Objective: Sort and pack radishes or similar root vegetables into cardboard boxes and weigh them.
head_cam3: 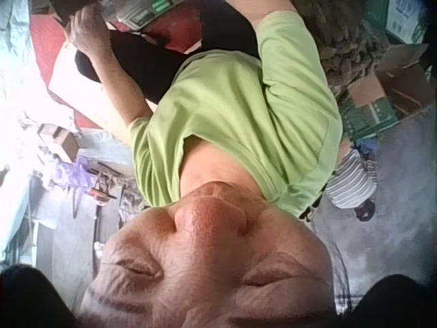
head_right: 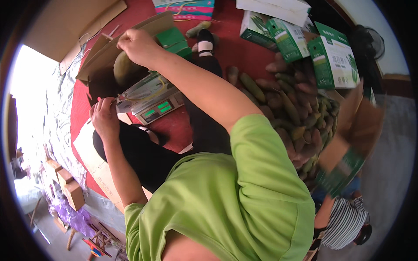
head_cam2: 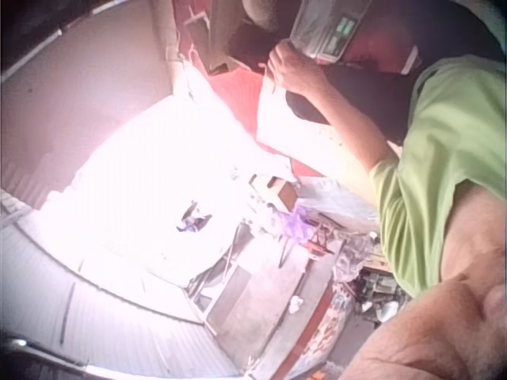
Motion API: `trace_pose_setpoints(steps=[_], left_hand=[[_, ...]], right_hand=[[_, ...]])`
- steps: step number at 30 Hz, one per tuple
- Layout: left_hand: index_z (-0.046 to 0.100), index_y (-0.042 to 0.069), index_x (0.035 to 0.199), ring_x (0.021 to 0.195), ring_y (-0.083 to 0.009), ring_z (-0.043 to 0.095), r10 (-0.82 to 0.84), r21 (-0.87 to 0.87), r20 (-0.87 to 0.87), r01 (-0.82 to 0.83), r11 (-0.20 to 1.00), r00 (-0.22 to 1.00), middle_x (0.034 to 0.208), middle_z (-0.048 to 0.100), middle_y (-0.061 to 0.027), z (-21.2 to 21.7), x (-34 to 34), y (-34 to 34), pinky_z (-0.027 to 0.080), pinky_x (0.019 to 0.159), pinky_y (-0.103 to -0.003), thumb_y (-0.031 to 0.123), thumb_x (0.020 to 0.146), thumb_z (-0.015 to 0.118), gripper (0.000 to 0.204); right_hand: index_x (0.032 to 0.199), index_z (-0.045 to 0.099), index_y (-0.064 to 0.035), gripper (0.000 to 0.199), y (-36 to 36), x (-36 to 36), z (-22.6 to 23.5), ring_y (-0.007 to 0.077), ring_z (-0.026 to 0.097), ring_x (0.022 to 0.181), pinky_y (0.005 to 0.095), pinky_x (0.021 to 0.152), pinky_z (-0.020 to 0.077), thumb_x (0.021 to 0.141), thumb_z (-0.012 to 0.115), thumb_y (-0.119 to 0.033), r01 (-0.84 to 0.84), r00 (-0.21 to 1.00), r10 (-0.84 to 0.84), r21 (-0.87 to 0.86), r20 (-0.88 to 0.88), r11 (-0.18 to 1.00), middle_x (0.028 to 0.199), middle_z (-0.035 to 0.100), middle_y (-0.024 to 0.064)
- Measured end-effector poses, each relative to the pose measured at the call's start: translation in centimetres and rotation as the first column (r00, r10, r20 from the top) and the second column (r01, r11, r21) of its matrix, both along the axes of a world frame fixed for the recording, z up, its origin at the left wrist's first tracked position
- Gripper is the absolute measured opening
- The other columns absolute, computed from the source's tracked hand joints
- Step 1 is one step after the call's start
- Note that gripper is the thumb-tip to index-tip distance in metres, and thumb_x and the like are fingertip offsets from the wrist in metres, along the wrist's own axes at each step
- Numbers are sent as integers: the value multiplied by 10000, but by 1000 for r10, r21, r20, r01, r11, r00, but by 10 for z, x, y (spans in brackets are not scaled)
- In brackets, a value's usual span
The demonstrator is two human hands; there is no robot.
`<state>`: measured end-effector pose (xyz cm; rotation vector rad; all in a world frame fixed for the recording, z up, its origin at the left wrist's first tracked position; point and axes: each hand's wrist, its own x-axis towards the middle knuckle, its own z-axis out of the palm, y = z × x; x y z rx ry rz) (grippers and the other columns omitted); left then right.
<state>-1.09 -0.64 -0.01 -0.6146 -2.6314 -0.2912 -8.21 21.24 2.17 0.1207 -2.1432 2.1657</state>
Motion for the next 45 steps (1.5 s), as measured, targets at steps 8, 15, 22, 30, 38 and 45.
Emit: trace_pose_setpoints(steps=[8,15,22,30,38,45], left_hand=[[641,97,900,873,-258,621,30,-37,44,-28,999,999,869,649,-47,-5,-1,-4,444,823,-374,150,835,637,84],[636,106,886,833,-255,624,2,-11,4,-2,1000,1000,849,650,-31,-8,-3,1,460,797,-385,136,848,625,50],[641,114,915,860,-253,631,49,-28,12,-49,998,999,883,660,-27,-13,-2,-1,462,799,-380,148,840,639,83],[651,80,931,826,-263,652,49,-77,-56,-53,996,997,891,675,-45,-17,-4,-5,498,737,-373,160,860,653,107],[652,72,917,818,-269,652,81,-62,-33,-83,995,996,880,671,-53,-15,-1,-4,506,714,-375,142,848,662,99],[650,100,891,882,-273,630,90,19,47,-91,996,995,871,658,-58,-7,2,1,454,817,-384,111,818,652,74]], right_hand=[[1065,652,-36,202,129,73,-17,95,611,913,234,778,475,906,616,-154,299,954,-300,56,16,953,985,671,26],[936,685,-31,178,264,228,-166,226,661,882,325,785,501,820,635,-156,428,755,-626,576,195,696,946,684,111],[898,703,-98,157,293,385,-244,347,646,911,431,807,510,792,616,-177,227,494,-823,872,281,434,904,686,153],[1205,545,-152,541,263,422,-189,316,497,1182,435,913,464,712,761,-208,-110,407,-851,943,332,315,1187,582,87],[1375,365,-199,910,248,465,-187,253,444,1253,519,897,445,612,855,-267,-374,291,-871,885,395,277,1330,469,34],[1383,358,-204,871,245,466,-197,260,426,1253,515,904,444,636,805,-156,-425,281,-909,889,307,169,1333,436,40]])
